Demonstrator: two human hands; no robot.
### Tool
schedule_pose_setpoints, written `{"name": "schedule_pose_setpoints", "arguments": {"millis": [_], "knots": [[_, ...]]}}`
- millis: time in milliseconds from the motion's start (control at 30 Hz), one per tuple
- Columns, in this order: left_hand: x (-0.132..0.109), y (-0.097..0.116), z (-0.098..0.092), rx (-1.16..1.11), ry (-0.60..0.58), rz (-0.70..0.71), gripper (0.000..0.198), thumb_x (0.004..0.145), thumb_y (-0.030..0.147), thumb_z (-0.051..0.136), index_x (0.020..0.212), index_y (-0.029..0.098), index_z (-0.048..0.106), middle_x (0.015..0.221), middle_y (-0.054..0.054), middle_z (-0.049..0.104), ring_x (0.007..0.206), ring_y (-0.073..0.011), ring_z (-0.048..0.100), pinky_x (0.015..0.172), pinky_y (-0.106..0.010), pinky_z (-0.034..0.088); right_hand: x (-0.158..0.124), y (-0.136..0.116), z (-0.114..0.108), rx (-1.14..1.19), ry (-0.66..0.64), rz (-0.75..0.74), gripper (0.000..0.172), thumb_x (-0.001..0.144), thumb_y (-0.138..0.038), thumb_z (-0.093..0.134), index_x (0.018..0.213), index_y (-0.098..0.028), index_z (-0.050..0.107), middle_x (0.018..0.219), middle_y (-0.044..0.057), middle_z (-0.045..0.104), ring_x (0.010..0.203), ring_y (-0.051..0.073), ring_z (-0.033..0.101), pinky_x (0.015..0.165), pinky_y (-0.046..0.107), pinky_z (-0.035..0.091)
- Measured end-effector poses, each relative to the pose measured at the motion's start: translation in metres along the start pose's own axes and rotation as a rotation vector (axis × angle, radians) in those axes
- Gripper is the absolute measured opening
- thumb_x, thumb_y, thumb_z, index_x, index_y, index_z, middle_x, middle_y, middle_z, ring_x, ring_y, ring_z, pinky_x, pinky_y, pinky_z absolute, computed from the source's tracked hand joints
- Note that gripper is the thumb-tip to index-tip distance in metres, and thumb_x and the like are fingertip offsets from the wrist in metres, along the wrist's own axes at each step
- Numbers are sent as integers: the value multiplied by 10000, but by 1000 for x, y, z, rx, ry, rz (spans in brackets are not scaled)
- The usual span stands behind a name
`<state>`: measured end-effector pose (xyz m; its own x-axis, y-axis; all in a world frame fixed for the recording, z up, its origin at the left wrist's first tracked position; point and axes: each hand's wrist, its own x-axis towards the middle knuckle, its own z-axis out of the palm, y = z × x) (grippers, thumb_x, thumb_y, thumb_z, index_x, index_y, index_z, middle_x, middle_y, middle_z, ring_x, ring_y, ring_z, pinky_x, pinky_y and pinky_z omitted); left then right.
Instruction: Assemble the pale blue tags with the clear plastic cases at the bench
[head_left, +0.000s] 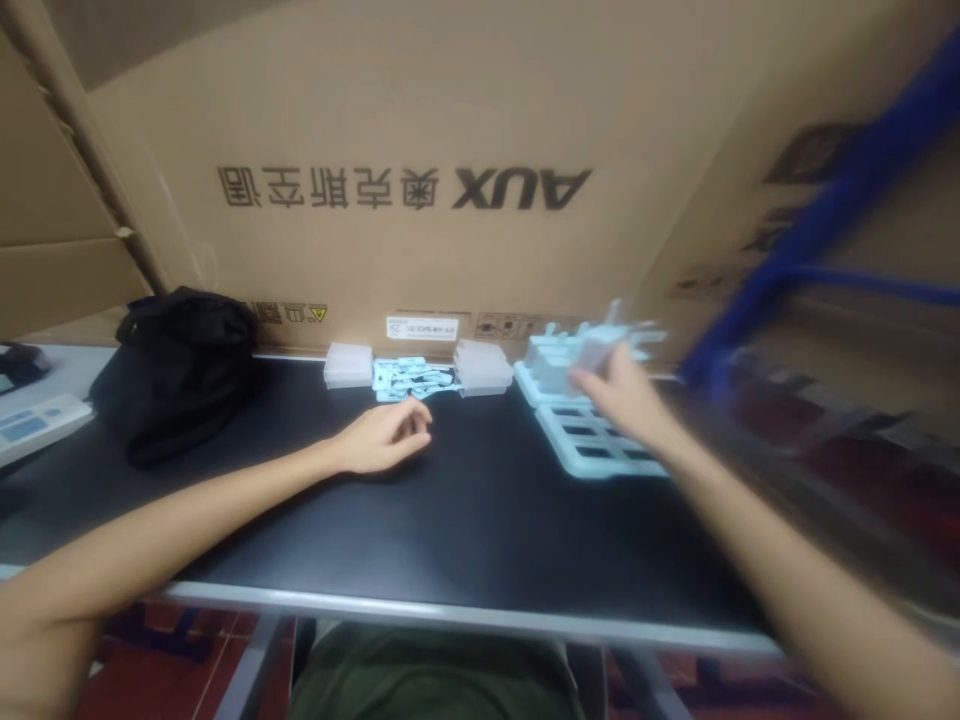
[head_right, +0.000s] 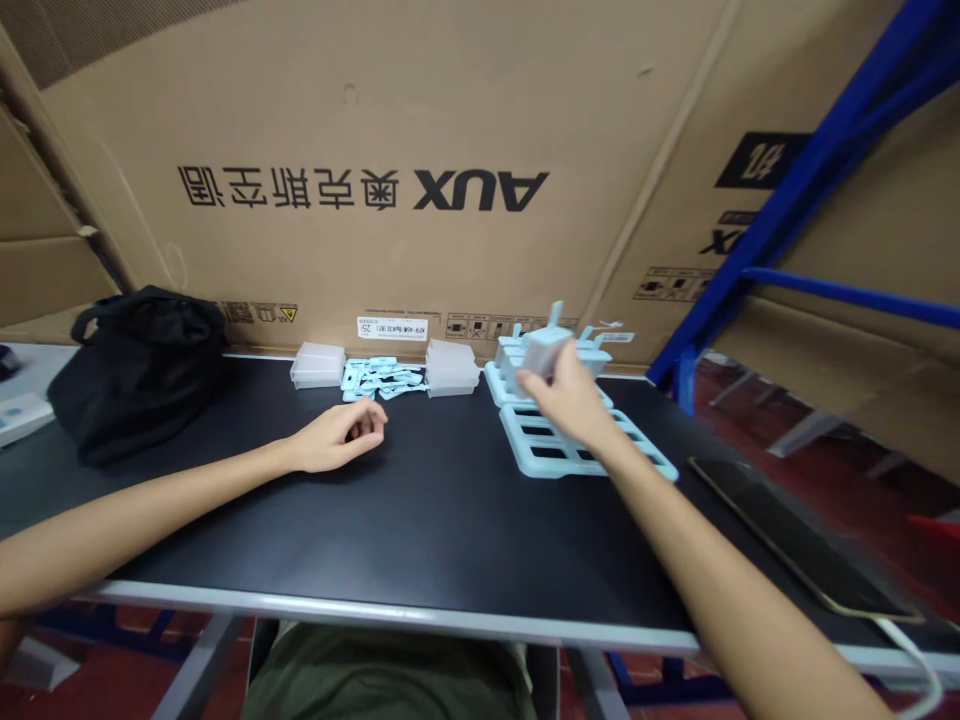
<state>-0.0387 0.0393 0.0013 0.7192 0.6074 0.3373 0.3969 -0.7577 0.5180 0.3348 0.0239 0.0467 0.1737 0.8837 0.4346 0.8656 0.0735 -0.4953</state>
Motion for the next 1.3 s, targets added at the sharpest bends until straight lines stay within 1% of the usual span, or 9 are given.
{"name": "schedule_pose_setpoints", "arguments": {"millis": [67,133,200,300,500,867,1033,1167,1300], "knots": [[1,6,8,-272,101,-30,369,1036,493,568,1258,221,456,961,-18,656,707,-121,589,674,-265,489,-24,-36,6,12,-233,-264,361,869,-527,545,1042,-224,453,936,108,671,827,274,634,724,396,514],[0,14,16,-469,135,8,465,1019,544,596,1298,224,406,966,-18,632,707,-115,577,666,-259,496,-47,-70,14,-20,-499,-448,361,846,-499,586,1020,-233,416,897,81,671,766,253,628,669,361,477],[-1,21,22,-525,106,36,497,983,561,658,1270,217,443,925,-5,616,691,-106,560,644,-243,479,-64,-94,21,-60,-685,-553,367,837,-471,612,1008,-236,388,879,65,678,730,246,635,642,343,441],[-3,26,26,-478,59,6,457,936,534,740,1166,191,545,805,25,594,636,-89,529,603,-219,435,-73,-106,30,-50,-796,-592,379,847,-449,619,1031,-234,368,927,71,699,764,257,669,662,333,437],[3,22,22,-582,128,-114,378,987,524,679,1094,166,621,771,5,645,592,-87,586,562,-206,476,-70,-92,38,65,-774,-471,398,922,-548,562,1056,-241,348,968,78,706,784,256,685,662,320,432],[9,11,12,-624,354,-122,368,965,498,723,1086,157,660,723,-20,739,461,-74,592,464,-177,471,-72,-90,45,152,-685,-333,453,932,-612,530,1128,-231,382,991,102,698,848,290,685,701,345,442],[15,-2,0,-558,508,-117,399,884,521,798,951,158,648,674,-10,729,414,-84,594,430,-184,481,-69,-86,46,160,-667,-269,453,918,-608,565,1113,-240,387,1017,97,704,888,289,691,726,342,450],[19,-13,-2,-501,667,-138,378,891,517,785,936,183,615,668,13,718,403,-81,585,419,-180,462,-70,-87,46,103,-660,-276,438,922,-603,561,1077,-245,363,1003,96,702,876,285,695,712,331,440],[18,-28,-5,-270,711,-156,306,921,470,756,951,191,635,749,-2,742,456,-84,624,487,-197,501,-71,-88,48,39,-652,-299,431,921,-602,561,1039,-249,343,954,84,701,830,278,693,678,319,419]]}}
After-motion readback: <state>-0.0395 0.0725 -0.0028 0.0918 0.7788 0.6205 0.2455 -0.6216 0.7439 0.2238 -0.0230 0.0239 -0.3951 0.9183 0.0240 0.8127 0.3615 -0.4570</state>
